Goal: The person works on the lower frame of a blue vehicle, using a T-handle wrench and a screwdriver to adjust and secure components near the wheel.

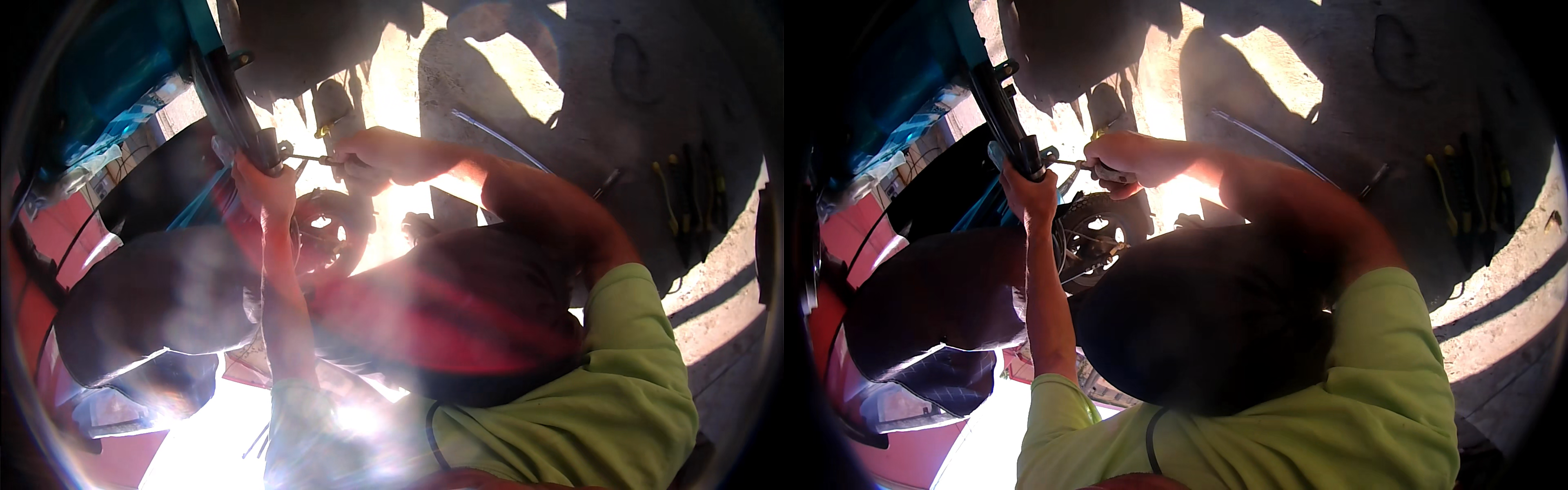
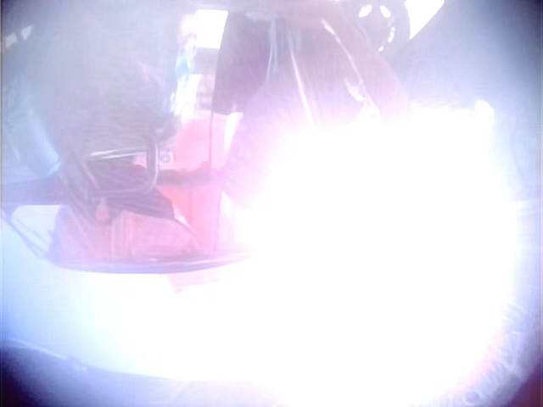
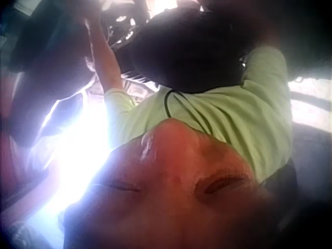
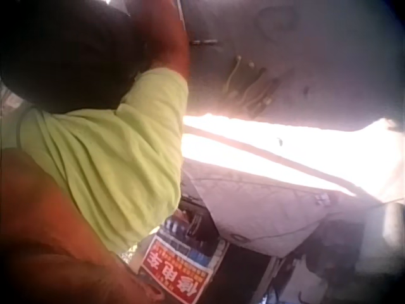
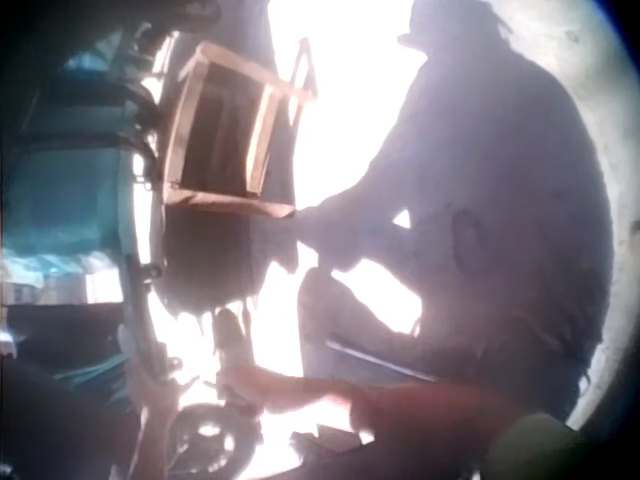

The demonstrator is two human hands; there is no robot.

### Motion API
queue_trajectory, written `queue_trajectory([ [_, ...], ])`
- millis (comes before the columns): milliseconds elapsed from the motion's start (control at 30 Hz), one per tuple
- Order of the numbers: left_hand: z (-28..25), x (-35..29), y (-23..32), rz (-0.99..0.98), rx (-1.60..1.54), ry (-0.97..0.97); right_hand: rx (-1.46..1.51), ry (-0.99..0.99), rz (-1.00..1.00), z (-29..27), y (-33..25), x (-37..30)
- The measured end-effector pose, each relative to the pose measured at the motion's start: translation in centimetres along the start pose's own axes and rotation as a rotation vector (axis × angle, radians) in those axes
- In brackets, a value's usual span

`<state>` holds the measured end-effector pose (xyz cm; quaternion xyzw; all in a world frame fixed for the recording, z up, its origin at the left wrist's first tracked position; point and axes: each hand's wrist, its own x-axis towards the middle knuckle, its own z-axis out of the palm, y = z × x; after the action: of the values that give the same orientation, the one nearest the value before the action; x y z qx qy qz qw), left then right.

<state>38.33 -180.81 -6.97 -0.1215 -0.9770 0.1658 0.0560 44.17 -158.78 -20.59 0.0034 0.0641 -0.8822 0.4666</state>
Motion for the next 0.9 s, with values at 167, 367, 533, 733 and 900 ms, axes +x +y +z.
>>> queue_trajectory([
  [167,-0.1,-0.1,0.0,-0.040,0.003,-0.022,0.007,0.044,0.102,2.5,-1.0,-0.4],
  [367,-0.1,0.0,0.3,-0.077,-0.014,-0.035,-1.392,0.292,-0.267,2.9,0.3,0.1],
  [533,0.1,0.0,0.0,-0.039,-0.015,0.011,-1.760,0.344,-0.479,2.3,1.1,-0.1],
  [733,0.0,-0.1,0.2,-0.022,-0.007,0.050,-0.473,0.181,-0.058,2.0,-3.2,-1.2],
  [900,-0.2,-0.2,0.3,-0.050,-0.017,0.018,-0.250,0.161,0.008,2.2,-2.4,-1.4],
])
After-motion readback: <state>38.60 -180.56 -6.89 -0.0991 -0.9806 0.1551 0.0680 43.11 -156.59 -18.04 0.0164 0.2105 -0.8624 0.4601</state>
